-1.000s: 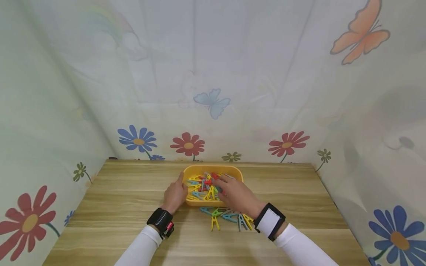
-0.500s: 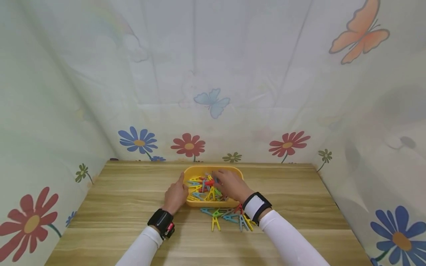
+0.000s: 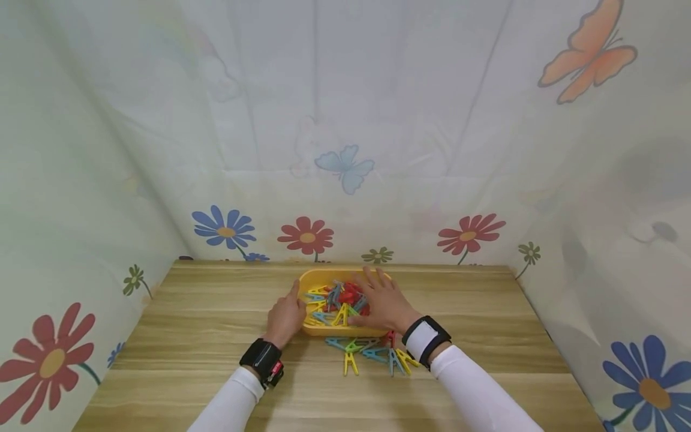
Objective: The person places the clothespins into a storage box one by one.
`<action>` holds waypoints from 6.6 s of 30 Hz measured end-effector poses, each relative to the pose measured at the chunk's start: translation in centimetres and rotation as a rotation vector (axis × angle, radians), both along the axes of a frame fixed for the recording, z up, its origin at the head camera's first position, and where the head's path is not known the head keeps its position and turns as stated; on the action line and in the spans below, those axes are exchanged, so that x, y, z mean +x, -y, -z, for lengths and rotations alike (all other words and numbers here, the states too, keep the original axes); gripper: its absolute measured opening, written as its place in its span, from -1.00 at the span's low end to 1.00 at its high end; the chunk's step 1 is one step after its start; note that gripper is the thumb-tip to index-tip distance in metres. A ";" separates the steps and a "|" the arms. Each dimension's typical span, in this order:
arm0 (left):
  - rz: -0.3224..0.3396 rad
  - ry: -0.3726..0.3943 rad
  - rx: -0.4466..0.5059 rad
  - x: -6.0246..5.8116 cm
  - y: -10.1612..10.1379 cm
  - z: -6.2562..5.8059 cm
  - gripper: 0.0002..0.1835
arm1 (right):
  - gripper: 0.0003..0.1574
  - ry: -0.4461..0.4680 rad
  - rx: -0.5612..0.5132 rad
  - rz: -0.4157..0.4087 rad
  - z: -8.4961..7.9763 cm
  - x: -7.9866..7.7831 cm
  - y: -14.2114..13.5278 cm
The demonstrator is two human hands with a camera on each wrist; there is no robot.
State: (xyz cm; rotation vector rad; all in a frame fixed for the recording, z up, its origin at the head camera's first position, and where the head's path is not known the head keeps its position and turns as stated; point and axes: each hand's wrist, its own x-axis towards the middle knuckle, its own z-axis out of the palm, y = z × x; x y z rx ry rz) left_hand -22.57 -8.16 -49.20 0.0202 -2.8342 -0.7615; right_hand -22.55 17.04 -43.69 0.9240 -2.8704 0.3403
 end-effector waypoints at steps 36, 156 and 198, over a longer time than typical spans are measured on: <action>-0.006 0.002 0.012 0.0 0.0 0.0 -0.39 | 0.26 0.032 0.098 -0.183 3.1 12.6 -0.9; 0.032 -0.020 0.033 0.4 0.2 -0.1 -0.39 | -0.70 -0.243 -0.278 -0.148 -6.3 7.0 -1.4; 0.028 -0.042 0.018 0.3 0.3 0.3 -0.39 | 0.13 -0.038 -0.019 0.001 -1.9 2.0 0.7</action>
